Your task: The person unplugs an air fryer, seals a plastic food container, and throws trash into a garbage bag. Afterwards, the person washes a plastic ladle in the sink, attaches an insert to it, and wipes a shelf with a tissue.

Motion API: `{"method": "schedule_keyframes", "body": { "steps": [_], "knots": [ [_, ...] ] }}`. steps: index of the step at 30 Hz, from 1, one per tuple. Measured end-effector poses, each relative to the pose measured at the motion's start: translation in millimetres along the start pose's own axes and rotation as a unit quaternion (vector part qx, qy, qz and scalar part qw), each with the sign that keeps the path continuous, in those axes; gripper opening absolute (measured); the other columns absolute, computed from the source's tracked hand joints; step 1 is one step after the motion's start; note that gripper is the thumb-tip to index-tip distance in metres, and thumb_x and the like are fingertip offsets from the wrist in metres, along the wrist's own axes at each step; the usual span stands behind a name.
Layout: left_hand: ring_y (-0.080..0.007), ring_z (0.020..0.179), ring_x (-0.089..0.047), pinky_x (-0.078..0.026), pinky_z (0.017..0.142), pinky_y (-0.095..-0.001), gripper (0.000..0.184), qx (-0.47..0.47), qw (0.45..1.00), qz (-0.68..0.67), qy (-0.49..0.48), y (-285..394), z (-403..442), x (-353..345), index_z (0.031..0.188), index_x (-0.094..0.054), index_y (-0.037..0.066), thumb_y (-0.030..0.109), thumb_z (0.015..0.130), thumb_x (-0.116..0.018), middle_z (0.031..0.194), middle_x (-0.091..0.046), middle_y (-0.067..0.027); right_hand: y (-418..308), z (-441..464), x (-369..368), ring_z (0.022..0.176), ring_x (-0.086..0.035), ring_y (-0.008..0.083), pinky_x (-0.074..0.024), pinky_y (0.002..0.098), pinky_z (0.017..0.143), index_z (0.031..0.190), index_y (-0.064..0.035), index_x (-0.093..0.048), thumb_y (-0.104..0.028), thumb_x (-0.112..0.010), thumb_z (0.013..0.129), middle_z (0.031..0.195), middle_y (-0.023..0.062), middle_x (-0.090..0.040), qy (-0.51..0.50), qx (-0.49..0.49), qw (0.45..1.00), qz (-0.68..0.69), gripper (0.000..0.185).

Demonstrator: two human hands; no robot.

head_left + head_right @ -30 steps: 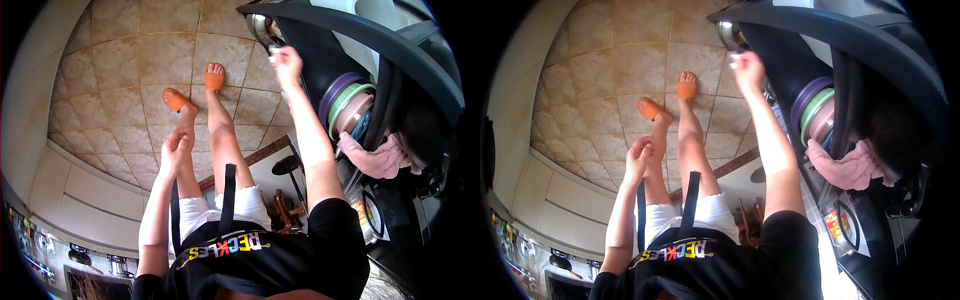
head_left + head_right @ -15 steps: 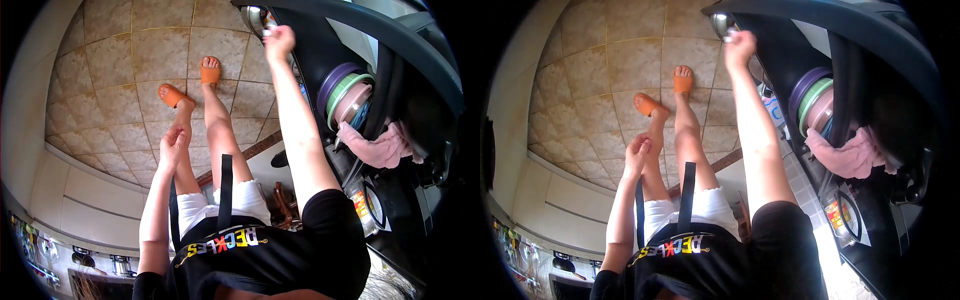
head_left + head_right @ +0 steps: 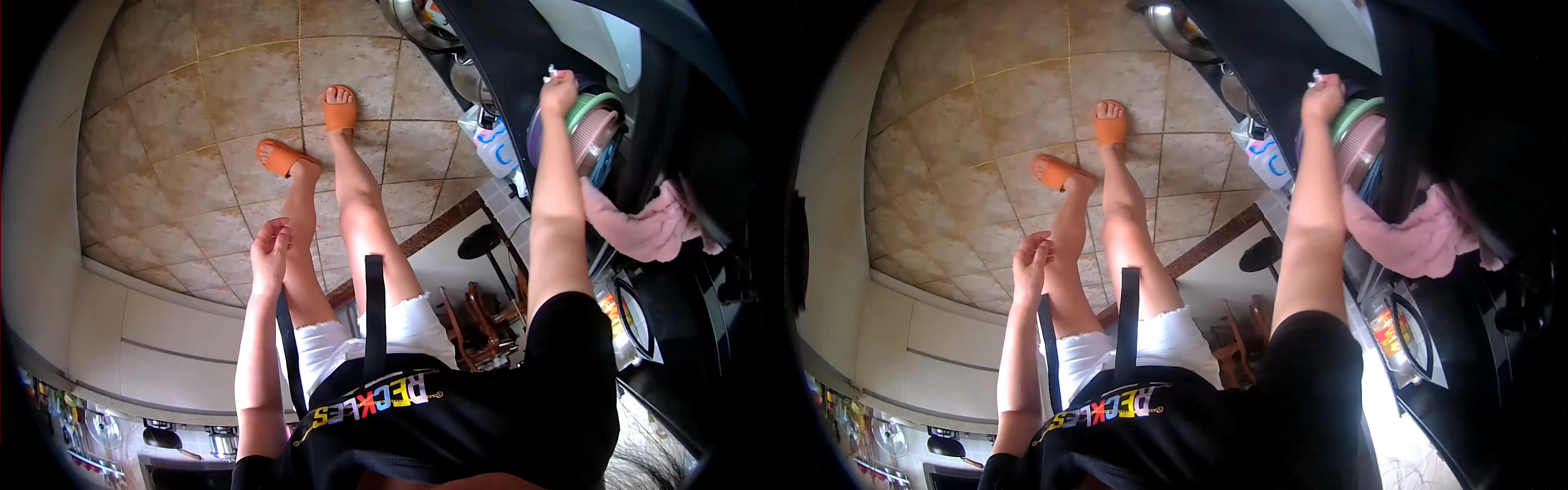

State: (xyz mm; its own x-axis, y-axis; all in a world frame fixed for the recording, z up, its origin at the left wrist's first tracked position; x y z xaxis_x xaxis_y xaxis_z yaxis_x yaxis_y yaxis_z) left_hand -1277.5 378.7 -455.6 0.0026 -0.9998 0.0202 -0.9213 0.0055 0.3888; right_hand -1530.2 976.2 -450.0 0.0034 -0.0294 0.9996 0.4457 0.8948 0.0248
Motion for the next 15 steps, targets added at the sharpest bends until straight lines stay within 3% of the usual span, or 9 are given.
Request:
{"method": "schedule_keyframes", "body": {
  "steps": [1,5,8,13,15],
  "knots": [
    [-0.0071,0.074,-0.052,-0.043,0.07,-0.0214,0.02,0.008,1.0,0.007,-0.001,-1,-1,-2,0.106,-0.055,0.001,0.006,0.088,-0.049,0.086,-0.056,-0.0003,10,8,-13,0.084,-0.057,0.0345,-0.0453,0.041,0.078,0.084,-0.0008,-0.055,-0.001,-0.058,0.074,0.088,0.0169,-0.058,-0.051,-0.028,0.998,-0.015,0.011],
    [-0.007,0.076,-0.05,-0.043,0.071,-0.0211,0.02,0.006,1.0,0.019,-0.008,2,4,-11,0.107,-0.055,0.0,0.005,0.088,-0.049,0.087,-0.056,-0.0009,13,-2,-39,0.082,-0.059,0.0354,-0.047,0.0426,0.074,0.086,-0.0016,-0.055,0.0,-0.053,0.076,0.088,0.0182,-0.059,-0.062,-0.007,0.991,-0.114,0.01],
    [-0.0076,0.077,-0.051,-0.043,0.072,-0.0216,0.02,0.0,1.0,0.024,-0.016,6,5,-13,0.107,-0.055,0.0,0.005,0.089,-0.048,0.088,-0.056,-0.0013,14,-34,-36,0.086,-0.058,0.0379,-0.0482,0.0426,0.078,0.089,0.0036,-0.054,0.0,-0.047,0.078,0.092,0.0235,-0.057,-0.052,-0.079,0.988,-0.126,0.013],
    [-0.0118,0.081,-0.056,-0.046,0.073,-0.0241,0.023,-0.018,1.0,-0.003,-0.006,19,6,-9,0.11,-0.054,0.001,0.01,0.09,-0.048,0.091,-0.059,-0.0043,17,-103,-28,0.075,-0.058,0.0367,-0.0473,0.0421,0.072,0.076,-0.0012,-0.056,0.005,-0.054,0.067,0.081,0.0197,-0.057,0.025,-0.128,0.992,-0.004,0.011],
    [-0.0122,0.081,-0.056,-0.046,0.073,-0.0242,0.023,-0.013,1.0,-0.003,-0.001,23,6,-9,0.11,-0.054,0.001,0.011,0.09,-0.048,0.091,-0.059,-0.0045,-24,-122,-21,0.073,-0.056,0.0323,-0.0446,0.0406,0.074,0.073,-0.0002,-0.053,0.007,-0.056,0.066,0.076,0.0161,-0.056,0.047,-0.022,0.993,0.108,0.01]
  ]
}}
Point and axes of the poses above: each hand's wrist, its own z-axis towards the middle knuckle, its own x-axis out of the back of the hand, y = z × x, the point moved 10 cm from there along z, towards the middle knuckle
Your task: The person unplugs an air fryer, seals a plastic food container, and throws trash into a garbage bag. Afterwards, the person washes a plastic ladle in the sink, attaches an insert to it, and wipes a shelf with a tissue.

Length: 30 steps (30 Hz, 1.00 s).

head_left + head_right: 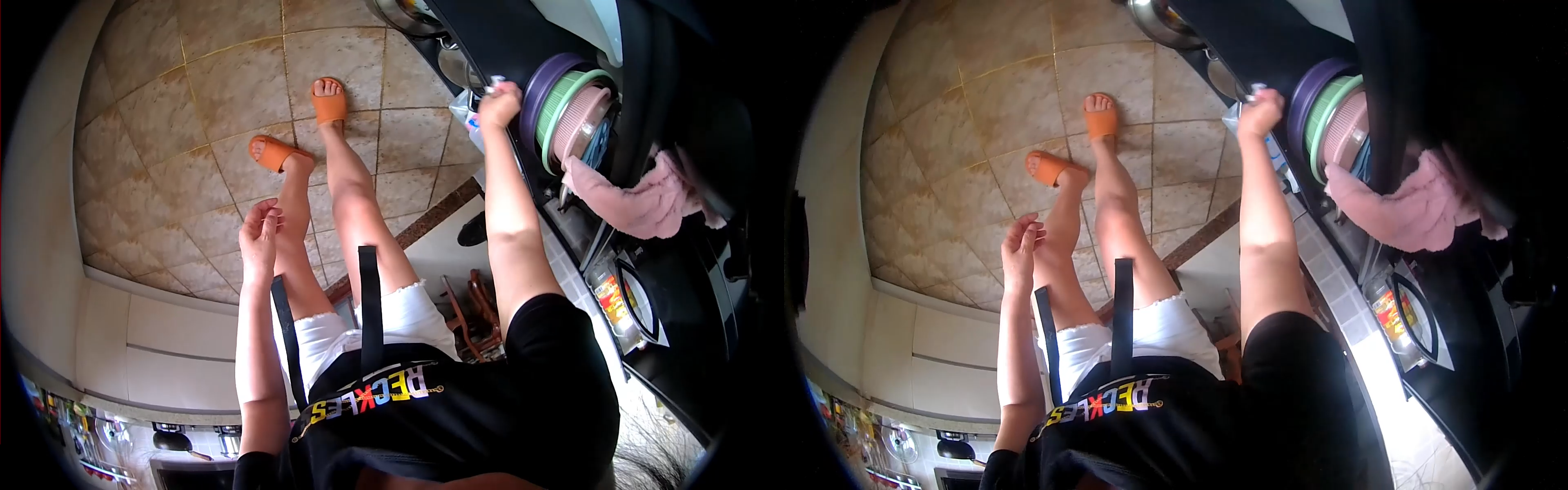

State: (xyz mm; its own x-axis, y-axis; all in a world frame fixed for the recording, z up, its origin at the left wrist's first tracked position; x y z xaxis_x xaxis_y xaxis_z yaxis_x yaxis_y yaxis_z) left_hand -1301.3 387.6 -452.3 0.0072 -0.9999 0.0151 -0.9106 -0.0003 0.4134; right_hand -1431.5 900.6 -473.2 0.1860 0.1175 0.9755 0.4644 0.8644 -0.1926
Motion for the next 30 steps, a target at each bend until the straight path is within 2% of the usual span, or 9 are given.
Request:
{"method": "schedule_keyframes", "body": {
  "steps": [2,4,7,11,14,19,24,26,30],
  "knots": [
    [-0.0124,0.081,-0.056,-0.046,0.073,-0.0244,0.023,0.006,1.0,0.016,-0.011,-1,-3,-2,0.11,-0.054,0.002,0.011,0.09,-0.049,0.091,-0.059,-0.0048,-24,-33,-41,0.065,-0.057,0.0247,-0.0474,0.0344,0.063,0.073,-0.0012,-0.052,0.006,-0.057,0.069,0.07,0.011,-0.056,-0.152,0.022,0.971,0.185,0.01],
    [-0.0123,0.081,-0.056,-0.046,0.073,-0.0244,0.023,0.007,1.0,0.018,-0.013,1,-6,-1,0.11,-0.055,0.002,0.011,0.09,-0.049,0.091,-0.059,-0.0048,-34,-64,-45,0.057,-0.057,0.0172,-0.0464,0.0286,0.05,0.077,-0.0026,-0.051,0.006,-0.055,0.075,0.068,0.0066,-0.055,-0.215,-0.151,0.9,0.347,0.01],
    [-0.012,0.08,-0.056,-0.046,0.074,-0.0245,0.022,0.005,1.0,0.022,-0.008,0,-9,5,0.109,-0.055,0.002,0.011,0.09,-0.049,0.09,-0.058,-0.0045,45,-85,-21,0.053,-0.056,0.0141,-0.0476,0.0258,0.046,0.091,-0.0001,-0.048,0.005,-0.053,0.082,0.072,0.009,-0.058,0.012,-0.361,0.831,0.424,0.012],
    [-0.0112,0.078,-0.055,-0.046,0.074,-0.0242,0.022,0.001,1.0,0.031,-0.004,-3,-8,9,0.109,-0.055,0.002,0.011,0.09,-0.049,0.089,-0.058,-0.0038,167,-109,1,0.052,-0.057,0.0161,-0.0463,0.0297,0.043,0.075,0.0024,-0.056,0.003,-0.058,0.075,0.068,0.0091,-0.059,0.229,-0.562,0.729,0.316,0.001],
    [-0.0104,0.078,-0.055,-0.046,0.073,-0.0236,0.022,0.011,0.999,0.038,0.0,-9,-6,8,0.109,-0.055,0.002,0.011,0.09,-0.049,0.089,-0.058,-0.0034,130,-112,17,0.067,-0.062,0.0174,-0.0492,0.0353,0.058,0.08,0.0027,-0.062,-0.006,-0.059,0.076,0.079,0.0131,-0.064,0.26,-0.699,0.595,0.3,0.011],
    [-0.0094,0.078,-0.055,-0.046,0.072,-0.0232,0.022,0.001,0.999,0.048,-0.021,-21,-7,2,0.109,-0.055,0.003,0.01,0.09,-0.048,0.088,-0.059,-0.003,114,-111,24,0.077,-0.064,0.0233,-0.0493,0.0347,0.065,0.087,0.0024,-0.064,-0.006,-0.057,0.076,0.092,0.0156,-0.065,0.302,-0.712,0.595,0.219,0.015],
    [-0.0095,0.078,-0.055,-0.046,0.072,-0.0235,0.022,0.01,0.998,0.061,-0.02,-24,-15,2,0.109,-0.055,0.002,0.01,0.089,-0.048,0.088,-0.059,-0.0039,148,-92,-1,0.082,-0.063,0.0293,-0.0507,0.0364,0.068,0.085,0.0054,-0.064,0.0,-0.056,0.072,0.096,0.0215,-0.062,0.255,-0.651,0.681,0.22,0.016],
    [-0.0099,0.077,-0.055,-0.046,0.072,-0.0235,0.022,0.003,0.998,0.067,-0.012,-23,-14,5,0.109,-0.055,0.002,0.011,0.089,-0.048,0.089,-0.059,-0.0044,182,-46,-99,0.073,-0.064,0.0276,-0.0507,0.0334,0.063,0.082,0.0068,-0.065,0.003,-0.057,0.069,0.089,0.023,-0.063,0.165,-0.52,0.491,0.679,0.015],
    [-0.0103,0.077,-0.055,-0.046,0.071,-0.0236,0.022,0.008,0.997,0.077,-0.017,-26,-9,3,0.108,-0.055,0.002,0.012,0.089,-0.049,0.089,-0.059,-0.0046,79,3,-18,0.057,-0.058,0.0151,-0.0464,0.0243,0.054,0.077,0.0054,-0.065,0.005,-0.063,0.07,0.068,0.0095,-0.063,0.183,-0.299,0.898,0.265,0.007]
  ]
}}
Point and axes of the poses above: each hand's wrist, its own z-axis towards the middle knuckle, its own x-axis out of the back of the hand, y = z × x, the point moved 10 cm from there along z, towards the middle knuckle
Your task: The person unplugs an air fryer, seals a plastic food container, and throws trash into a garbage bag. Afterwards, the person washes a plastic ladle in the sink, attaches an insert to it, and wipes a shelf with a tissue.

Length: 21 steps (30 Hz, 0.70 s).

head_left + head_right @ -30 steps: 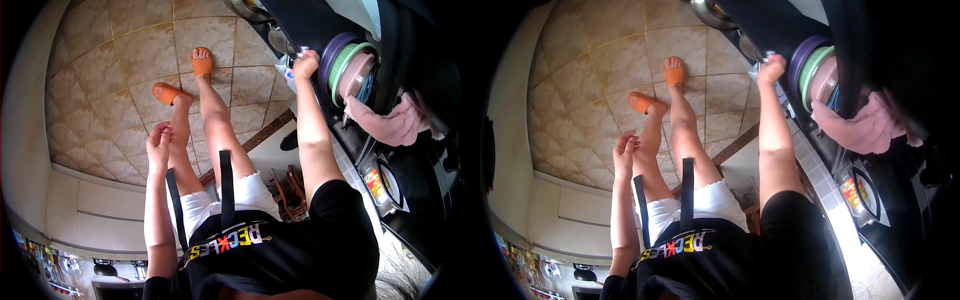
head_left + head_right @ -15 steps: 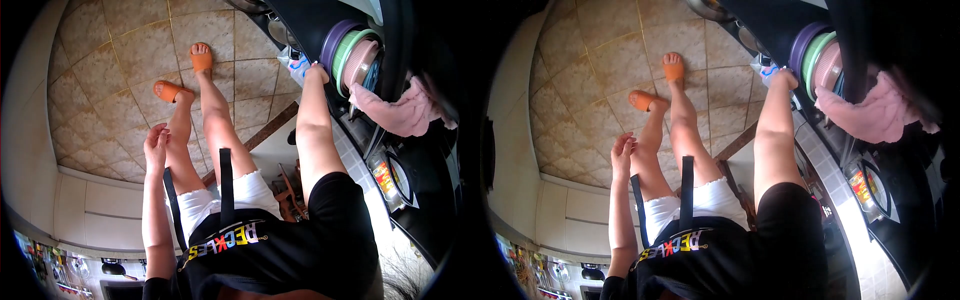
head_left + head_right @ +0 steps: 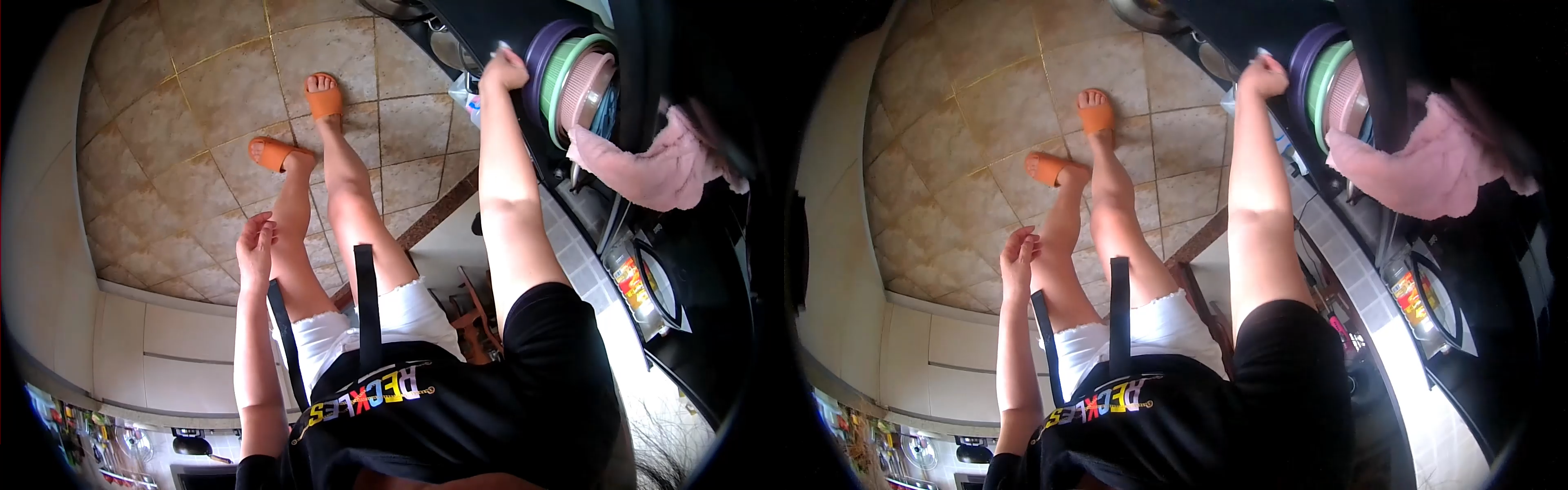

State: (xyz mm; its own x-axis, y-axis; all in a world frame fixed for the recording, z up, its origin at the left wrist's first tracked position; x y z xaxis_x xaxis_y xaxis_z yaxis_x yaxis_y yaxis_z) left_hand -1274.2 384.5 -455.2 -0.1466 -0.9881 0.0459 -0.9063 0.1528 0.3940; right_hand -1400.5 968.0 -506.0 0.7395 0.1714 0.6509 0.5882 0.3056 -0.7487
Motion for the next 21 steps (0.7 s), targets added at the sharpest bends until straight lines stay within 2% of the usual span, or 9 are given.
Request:
{"method": "schedule_keyframes", "body": {
  "steps": [2,4,7,9,10,12,14,16,21],
  "knots": [
    [-0.0106,0.077,-0.056,-0.046,0.071,-0.0238,0.022,0.004,1.0,0.006,0.011,0,-2,2,0.108,-0.056,0.002,0.012,0.089,-0.05,0.089,-0.059,-0.005,-21,-39,-30,0.056,-0.055,0.0108,-0.0433,0.0208,0.05,0.08,0.0041,-0.064,0.0,-0.064,0.074,0.068,0.0056,-0.061,-0.226,-0.068,0.968,0.09,0.007],
    [-0.0108,0.078,-0.056,-0.047,0.072,-0.0241,0.023,-0.002,1.0,-0.005,0.006,5,-2,-1,0.109,-0.055,0.002,0.012,0.089,-0.05,0.089,-0.06,-0.0051,-29,-69,-13,0.052,-0.049,0.0063,-0.038,0.018,0.048,0.088,0.0034,-0.063,0.001,-0.064,0.076,0.068,0.0029,-0.06,-0.23,-0.112,0.96,0.116,0.012],
    [-0.0102,0.077,-0.055,-0.046,0.072,-0.0235,0.021,-0.004,1.0,-0.025,0.003,8,-4,-3,0.108,-0.055,0.002,0.011,0.089,-0.049,0.088,-0.059,-0.004,32,-63,50,0.06,-0.056,0.0119,-0.0442,0.0228,0.048,0.082,0.0009,-0.061,0.001,-0.064,0.074,0.075,0.0064,-0.06,-0.09,-0.238,0.959,0.128,0.008],
    [-0.0092,0.076,-0.055,-0.045,0.071,-0.0227,0.02,0.003,0.999,-0.034,0.006,4,-6,-1,0.107,-0.055,0.001,0.009,0.089,-0.048,0.086,-0.058,-0.0027,60,-47,96,0.06,-0.058,0.0182,-0.0476,0.0292,0.049,0.08,0.002,-0.061,0.007,-0.061,0.068,0.073,0.0092,-0.061,0.045,-0.267,0.957,0.103,0.012],
    [-0.0102,0.077,-0.055,-0.046,0.072,-0.0237,0.021,0.005,1.0,-0.026,0.006,1,-4,2,0.108,-0.055,0.002,0.01,0.089,-0.049,0.087,-0.059,-0.0037,101,-20,115,0.063,-0.058,0.0177,-0.0478,0.0288,0.053,0.077,0.0031,-0.062,0.007,-0.061,0.069,0.074,0.01,-0.062,0.07,-0.23,0.97,0.041,0.009],
    [-0.0111,0.078,-0.055,-0.047,0.072,-0.0246,0.023,0.011,1.0,-0.019,0.008,-4,-2,3,0.109,-0.055,0.002,0.012,0.089,-0.049,0.088,-0.059,-0.0047,109,13,125,0.059,-0.057,0.0158,-0.0464,0.0264,0.054,0.076,0.0037,-0.063,0.005,-0.061,0.07,0.075,0.0088,-0.063,0.059,-0.149,0.987,-0.007,0.006],
    [-0.011,0.078,-0.055,-0.047,0.072,-0.0244,0.023,0.005,1.0,0.0,0.006,-4,-3,5,0.109,-0.054,0.001,0.012,0.09,-0.049,0.087,-0.059,-0.0044,94,20,122,0.055,-0.054,0.0142,-0.0438,0.0251,0.051,0.075,0.0031,-0.063,0.004,-0.061,0.071,0.071,0.0076,-0.062,0.049,-0.196,0.978,-0.056,0.005],
    [-0.011,0.078,-0.055,-0.047,0.072,-0.0244,0.022,0.009,1.0,0.002,0.006,-6,-4,4,0.109,-0.055,0.001,0.012,0.09,-0.049,0.087,-0.059,-0.0043,94,27,114,0.051,-0.052,0.0123,-0.0406,0.0233,0.047,0.077,0.0026,-0.063,0.003,-0.061,0.072,0.067,0.0062,-0.06,0.016,-0.201,0.979,-0.006,0.005],
    [-0.0107,0.078,-0.055,-0.047,0.071,-0.0244,0.022,0.009,1.0,0.016,0.007,0,-2,2,0.109,-0.054,0.001,0.012,0.09,-0.048,0.087,-0.058,-0.004,114,42,114,0.052,-0.053,0.0131,-0.0435,0.0226,0.048,0.074,0.001,-0.063,0.007,-0.063,0.068,0.067,0.0064,-0.06,0.008,-0.157,0.987,-0.035,0.009]
  ]
}}
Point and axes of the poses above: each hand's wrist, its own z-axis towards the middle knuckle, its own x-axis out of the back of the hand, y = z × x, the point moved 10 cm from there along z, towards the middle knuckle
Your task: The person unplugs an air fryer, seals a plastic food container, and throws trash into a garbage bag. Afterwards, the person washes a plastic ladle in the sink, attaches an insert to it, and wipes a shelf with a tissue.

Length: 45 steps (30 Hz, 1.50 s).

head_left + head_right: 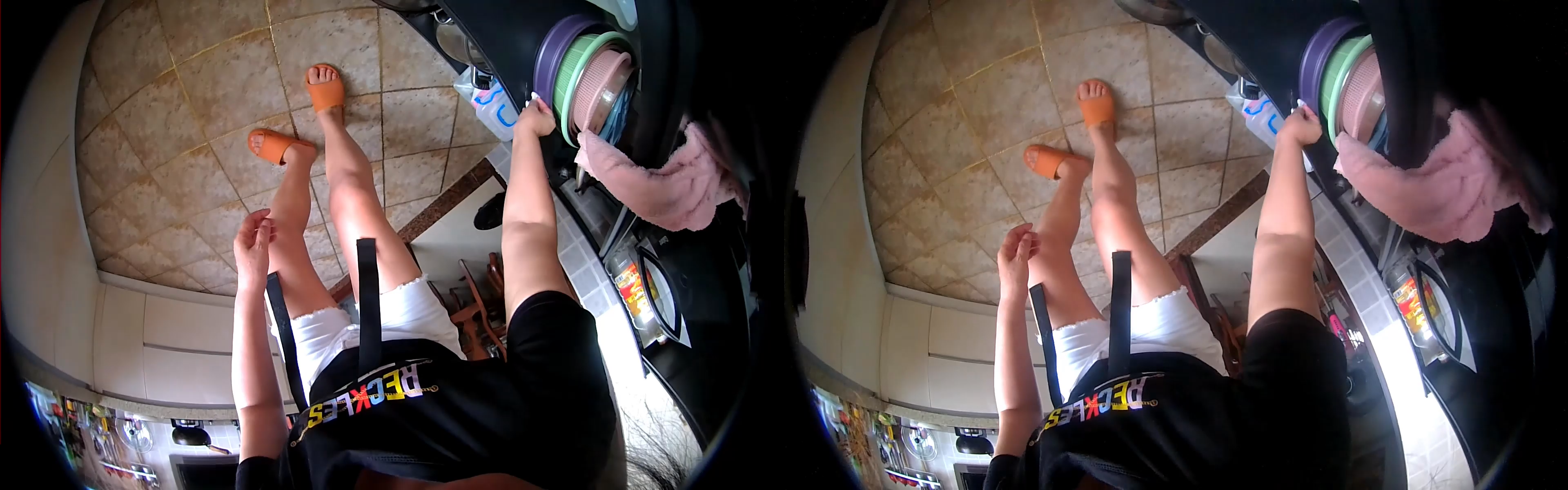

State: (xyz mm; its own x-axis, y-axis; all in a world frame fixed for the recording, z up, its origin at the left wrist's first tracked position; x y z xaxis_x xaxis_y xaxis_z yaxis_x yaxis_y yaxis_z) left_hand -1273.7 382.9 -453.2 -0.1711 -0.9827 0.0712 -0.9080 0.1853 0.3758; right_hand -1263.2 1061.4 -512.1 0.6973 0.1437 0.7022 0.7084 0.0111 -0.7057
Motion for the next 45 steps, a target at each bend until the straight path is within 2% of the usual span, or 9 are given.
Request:
{"method": "schedule_keyframes", "body": {
  "steps": [2,8,17,20,23,26,29,37,45],
  "knots": [
    [-0.0084,0.077,-0.054,-0.045,0.071,-0.0227,0.021,0.006,0.999,-0.031,0.013,1,1,4,0.107,-0.055,0.001,0.008,0.089,-0.048,0.086,-0.058,-0.0025,-1,8,31,0.054,-0.056,0.0165,-0.0472,0.0253,0.052,0.068,0.0002,-0.063,0.007,-0.063,0.065,0.066,0.009,-0.061,0.142,0.145,0.97,-0.135,0.008],
    [-0.0087,0.077,-0.054,-0.045,0.072,-0.0224,0.021,0.012,1.0,-0.022,-0.002,-6,4,0,0.108,-0.055,0.001,0.008,0.089,-0.047,0.087,-0.058,-0.0024,107,39,53,0.058,-0.061,0.0237,-0.0496,0.0338,0.053,0.065,0.0025,-0.064,0.004,-0.061,0.063,0.069,0.0148,-0.064,0.234,-0.137,0.959,0.079,0.003],
    [-0.01,0.078,-0.055,-0.046,0.072,-0.0232,0.022,0.003,1.0,-0.001,-0.021,-4,6,-10,0.109,-0.055,0.001,0.011,0.09,-0.048,0.088,-0.058,-0.004,-65,-52,-47,0.058,-0.061,0.0207,-0.0494,0.0325,0.055,0.07,0.0027,-0.067,0.004,-0.063,0.067,0.067,0.0155,-0.065,0.105,0.078,0.99,-0.043,0.005],
    [-0.01,0.078,-0.055,-0.046,0.072,-0.0234,0.022,-0.013,1.0,-0.006,-0.024,9,6,-14,0.108,-0.055,0.002,0.01,0.09,-0.048,0.089,-0.059,-0.0043,-140,-105,-118,0.055,-0.06,0.0171,-0.0486,0.0272,0.051,0.074,0.0031,-0.066,0.0,-0.066,0.071,0.067,0.0098,-0.064,0.028,0.294,0.949,-0.112,0.004],
    [-0.0102,0.078,-0.055,-0.046,0.071,-0.0232,0.021,-0.016,1.0,-0.015,-0.016,16,6,-12,0.108,-0.055,0.002,0.01,0.09,-0.048,0.088,-0.058,-0.0042,-144,-167,-198,0.06,-0.06,0.0165,-0.0468,0.0277,0.058,0.07,0.0005,-0.066,-0.004,-0.066,0.07,0.066,0.009,-0.063,-0.211,0.178,0.954,0.118,0.004],
    [-0.0104,0.077,-0.056,-0.046,0.069,-0.023,0.021,-0.027,0.999,-0.032,-0.01,27,-2,-6,0.108,-0.054,0.002,0.011,0.09,-0.048,0.088,-0.058,-0.0039,-172,-273,-216,0.057,-0.051,0.0107,-0.0407,0.0215,0.054,0.083,0.0042,-0.061,0.002,-0.061,0.076,0.069,0.0061,-0.059,-0.473,-0.056,0.83,0.29,0.008],
    [-0.0104,0.077,-0.056,-0.045,0.068,-0.0226,0.021,-0.015,1.0,-0.019,0.004,18,-5,11,0.108,-0.054,0.002,0.011,0.09,-0.048,0.087,-0.058,-0.0033,-139,-284,-204,0.063,-0.053,0.0129,-0.0436,0.0239,0.06,0.089,0.0038,-0.057,0.002,-0.06,0.078,0.073,0.0059,-0.057,-0.517,-0.232,0.742,0.358,0.012],
    [-0.0115,0.078,-0.057,-0.047,0.07,-0.0236,0.021,0.017,0.999,-0.027,0.02,-15,4,24,0.108,-0.056,0.004,0.011,0.089,-0.049,0.09,-0.059,-0.0037,-12,-41,-30,0.049,-0.054,0.0155,-0.0439,0.0208,0.043,0.078,0.0026,-0.061,0.01,-0.062,0.066,0.067,0.0104,-0.06,-0.002,-0.105,0.973,0.204,0.014],
    [-0.0091,0.075,-0.055,-0.045,0.069,-0.0226,0.021,0.013,1.0,-0.027,0.0,-4,7,0,0.107,-0.055,0.0,0.008,0.089,-0.049,0.084,-0.058,-0.0028,38,-9,-9,0.058,-0.06,0.0271,-0.0513,0.0325,0.053,0.062,0.0043,-0.064,0.01,-0.06,0.058,0.07,0.0178,-0.063,0.226,-0.15,0.951,0.147,0.007]
  ]
}}
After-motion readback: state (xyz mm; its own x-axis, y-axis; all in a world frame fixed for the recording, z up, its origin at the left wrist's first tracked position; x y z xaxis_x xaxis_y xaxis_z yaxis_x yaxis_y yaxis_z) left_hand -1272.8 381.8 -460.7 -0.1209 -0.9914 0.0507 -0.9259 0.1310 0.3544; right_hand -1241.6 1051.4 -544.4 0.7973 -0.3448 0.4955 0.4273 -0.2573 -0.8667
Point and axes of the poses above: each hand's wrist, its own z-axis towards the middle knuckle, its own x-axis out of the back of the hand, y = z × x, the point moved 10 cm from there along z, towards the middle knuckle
